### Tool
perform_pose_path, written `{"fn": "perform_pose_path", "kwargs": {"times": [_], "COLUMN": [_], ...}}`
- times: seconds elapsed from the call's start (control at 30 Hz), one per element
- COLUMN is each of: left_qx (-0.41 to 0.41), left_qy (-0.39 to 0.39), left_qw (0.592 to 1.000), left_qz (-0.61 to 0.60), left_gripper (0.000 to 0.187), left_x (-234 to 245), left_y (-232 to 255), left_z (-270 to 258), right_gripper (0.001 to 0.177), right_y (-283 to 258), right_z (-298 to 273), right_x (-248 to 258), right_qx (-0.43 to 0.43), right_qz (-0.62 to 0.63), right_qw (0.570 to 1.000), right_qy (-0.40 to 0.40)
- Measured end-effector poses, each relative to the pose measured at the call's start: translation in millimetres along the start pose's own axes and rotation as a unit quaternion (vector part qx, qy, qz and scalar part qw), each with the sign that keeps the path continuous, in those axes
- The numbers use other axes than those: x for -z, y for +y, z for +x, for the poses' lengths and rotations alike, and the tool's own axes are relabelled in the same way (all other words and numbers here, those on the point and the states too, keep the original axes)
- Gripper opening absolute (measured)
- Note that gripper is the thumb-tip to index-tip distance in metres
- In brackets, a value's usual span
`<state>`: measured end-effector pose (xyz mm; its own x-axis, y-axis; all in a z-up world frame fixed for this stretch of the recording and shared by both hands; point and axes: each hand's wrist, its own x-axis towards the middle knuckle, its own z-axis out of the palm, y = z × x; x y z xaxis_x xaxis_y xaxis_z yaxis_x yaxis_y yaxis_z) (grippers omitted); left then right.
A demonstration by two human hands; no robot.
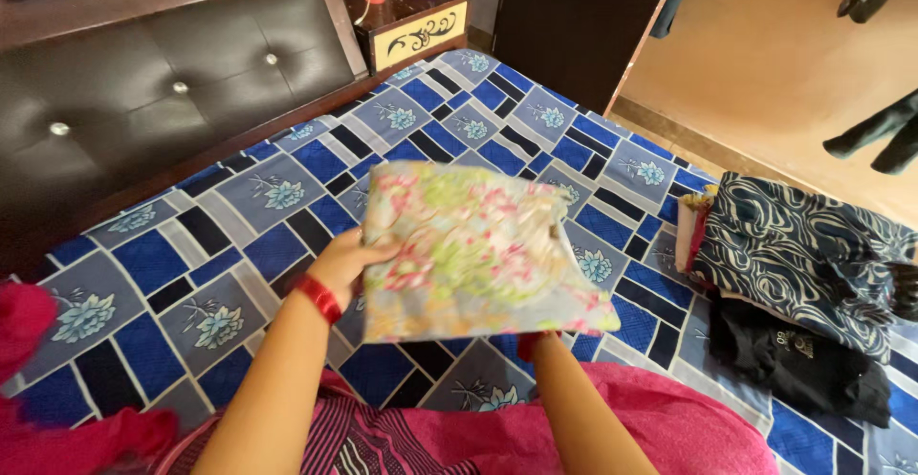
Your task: The person folds a floral patterned cloth on a bed, smoothing it out and stacking it. Then, the person picks up a bright pink cloth, unfolds it, and begins to fold it.
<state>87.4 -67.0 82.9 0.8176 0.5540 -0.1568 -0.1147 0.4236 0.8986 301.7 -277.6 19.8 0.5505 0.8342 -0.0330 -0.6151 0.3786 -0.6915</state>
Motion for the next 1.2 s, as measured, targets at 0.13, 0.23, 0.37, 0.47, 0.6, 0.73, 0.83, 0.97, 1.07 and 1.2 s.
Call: {"fn": "perform_pose_path", "kwargs": {"times": [0.13,0.23,0.37,0.47,0.6,0.73,0.83,0.97,1.07,1.2], "left_qx": [0.106,0.164,0.112,0.058,-0.025,0.122,0.238,0.149,0.066,-0.137], "left_qy": [0.167,0.259,0.241,0.253,0.235,0.217,0.205,0.208,0.152,0.036], "left_qw": [0.98,0.952,0.947,0.923,0.948,0.929,0.919,0.843,0.741,0.684], "left_qz": [-0.008,0.005,0.178,0.284,0.215,0.273,0.237,0.473,0.651,0.715], "left_gripper": [0.035,0.034,0.047,0.062,0.075,0.085,0.102,0.107,0.085,0.056], "left_x": [67.6,106.2,119.9,111.2,90.8,62.7,35.3,6.3,-17.2,-39.0], "left_y": [-99.9,-160.9,-197.1,-196.7,-190.6,-166.7,-143.8,-117.2,-107.6,-111.6], "left_z": [-5.7,-2.6,12.0,17.3,5.9,-13.3,-33.8,-60.2,-77.2,-90.1], "right_gripper": [0.089,0.098,0.106,0.062,0.044,0.034,0.037,0.043,0.049,0.035], "right_y": [2.3,10.4,12.8,11.9,4.9,-17.6,-33.6,-30.3,-26.9,-36.3], "right_z": [-25.5,-50.5,-47.0,-26.8,-10.6,-3.3,-15.2,-32.8,-40.4,-38.7], "right_x": [44.8,84.7,122.0,141.7,171.9,188.3,193.1,193.8,195.6,199.0], "right_qx": [-0.073,-0.087,-0.108,-0.193,-0.039,-0.016,-0.084,-0.114,-0.061,-0.05], "right_qz": [0.116,0.149,0.194,0.027,-0.279,-0.345,-0.432,-0.505,-0.657,-0.63], "right_qw": [0.982,0.955,0.957,0.948,0.949,0.903,0.824,0.782,0.673,0.704], "right_qy": [0.133,0.241,0.187,0.252,0.14,0.255,0.357,0.347,0.335,0.323]}}
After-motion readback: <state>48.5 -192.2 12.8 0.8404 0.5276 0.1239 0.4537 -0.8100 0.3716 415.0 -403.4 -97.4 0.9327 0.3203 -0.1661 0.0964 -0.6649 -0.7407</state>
